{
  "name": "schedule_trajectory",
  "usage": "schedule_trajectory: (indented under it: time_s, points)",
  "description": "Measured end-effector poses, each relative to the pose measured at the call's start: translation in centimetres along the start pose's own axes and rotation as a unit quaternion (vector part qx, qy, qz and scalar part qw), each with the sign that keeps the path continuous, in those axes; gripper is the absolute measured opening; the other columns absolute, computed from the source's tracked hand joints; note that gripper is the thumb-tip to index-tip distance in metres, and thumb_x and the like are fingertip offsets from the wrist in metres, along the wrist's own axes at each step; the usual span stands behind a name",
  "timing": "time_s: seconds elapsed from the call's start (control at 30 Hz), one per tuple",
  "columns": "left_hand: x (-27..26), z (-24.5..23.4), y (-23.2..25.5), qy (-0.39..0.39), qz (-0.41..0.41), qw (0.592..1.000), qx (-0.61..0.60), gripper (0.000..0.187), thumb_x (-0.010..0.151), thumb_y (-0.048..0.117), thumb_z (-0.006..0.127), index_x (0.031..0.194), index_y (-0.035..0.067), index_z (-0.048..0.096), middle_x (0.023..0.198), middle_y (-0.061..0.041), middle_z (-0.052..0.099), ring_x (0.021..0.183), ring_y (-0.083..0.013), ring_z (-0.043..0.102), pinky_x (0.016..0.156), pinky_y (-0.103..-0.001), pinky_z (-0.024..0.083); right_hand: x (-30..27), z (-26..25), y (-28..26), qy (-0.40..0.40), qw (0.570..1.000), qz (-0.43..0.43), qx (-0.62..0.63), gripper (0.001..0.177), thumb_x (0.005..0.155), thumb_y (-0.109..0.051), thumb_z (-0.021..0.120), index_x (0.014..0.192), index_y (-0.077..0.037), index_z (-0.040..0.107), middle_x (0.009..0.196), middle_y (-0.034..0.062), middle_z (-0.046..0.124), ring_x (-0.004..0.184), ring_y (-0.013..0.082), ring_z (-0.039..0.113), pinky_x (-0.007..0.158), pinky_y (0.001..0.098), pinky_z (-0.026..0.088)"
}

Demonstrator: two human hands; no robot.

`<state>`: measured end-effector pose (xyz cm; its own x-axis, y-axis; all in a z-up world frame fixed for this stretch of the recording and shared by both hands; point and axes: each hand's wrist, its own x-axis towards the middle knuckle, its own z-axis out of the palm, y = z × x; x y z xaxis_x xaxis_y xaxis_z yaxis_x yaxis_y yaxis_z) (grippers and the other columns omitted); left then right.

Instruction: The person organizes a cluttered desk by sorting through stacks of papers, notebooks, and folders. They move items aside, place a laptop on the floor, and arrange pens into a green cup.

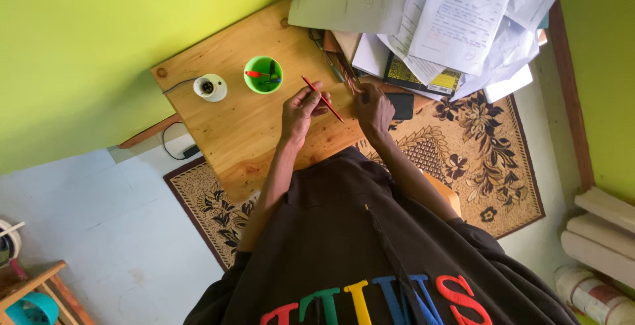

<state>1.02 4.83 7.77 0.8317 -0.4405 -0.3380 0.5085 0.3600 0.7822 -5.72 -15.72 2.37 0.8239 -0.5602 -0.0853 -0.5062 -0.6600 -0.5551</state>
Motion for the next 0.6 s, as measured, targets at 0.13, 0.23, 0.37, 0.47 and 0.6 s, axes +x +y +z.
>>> schedule_trajectory:
  time_s: [0.13,0.23,0.37,0.47,0.6]
  points:
    - [-1.1,0.6,1.0,0.004,-0.035,0.999,0.003,0.046,0.103,0.025,0.063,0.140,-0.001,0.058,0.098,-0.010,0.075,0.077,-0.0165,0.075,0.063,-0.029,0.061,0.5,-0.3,-1.7,0.036,0.994,-0.072,-0.078,0.017,0.092,-0.025,0.075,0.100,-0.010,0.074,0.099,0.0114,0.076,0.056,0.0234,0.065,0.044,0.0425,0.046]
    - [-2.0,0.3,2.2,-0.031,-0.027,0.999,0.014,0.052,0.103,0.025,0.064,0.148,0.001,0.051,0.090,-0.009,0.073,0.066,-0.0155,0.070,0.056,-0.029,0.058,1.4,-0.5,-1.7,-0.002,0.996,-0.074,-0.047,0.022,0.089,-0.024,0.073,0.107,-0.012,0.072,0.095,0.0080,0.077,0.065,0.0240,0.069,0.052,0.0416,0.049]
    - [-3.8,0.2,4.1,-0.020,0.003,0.999,0.037,0.061,0.102,0.022,0.063,0.156,0.009,0.038,0.087,-0.009,0.072,0.056,-0.0113,0.062,0.048,-0.027,0.053,1.9,-1.1,-1.5,-0.077,0.995,-0.062,-0.034,0.034,0.084,-0.023,0.073,0.116,-0.013,0.071,0.092,0.0077,0.078,0.070,0.0248,0.072,0.057,0.0416,0.051]
    - [-4.2,-0.3,6.0,0.004,0.033,0.998,0.060,0.061,0.101,0.021,0.063,0.156,0.010,0.039,0.086,-0.009,0.072,0.051,-0.0095,0.058,0.044,-0.026,0.052,2.3,-1.5,-1.5,-0.097,0.992,-0.054,-0.055,0.035,0.082,-0.022,0.074,0.116,-0.013,0.072,0.091,0.0107,0.077,0.071,0.0269,0.072,0.059,0.0422,0.052]
    - [-4.0,-1.5,7.8,0.017,0.097,0.994,0.050,0.047,0.102,0.020,0.062,0.146,0.008,0.049,0.084,-0.009,0.073,0.047,-0.0090,0.059,0.040,-0.026,0.051,2.4,-0.8,-1.3,-0.076,0.995,-0.060,-0.031,0.023,0.088,-0.025,0.073,0.106,-0.011,0.075,0.093,0.0099,0.078,0.075,0.0255,0.073,0.064,0.0411,0.055]
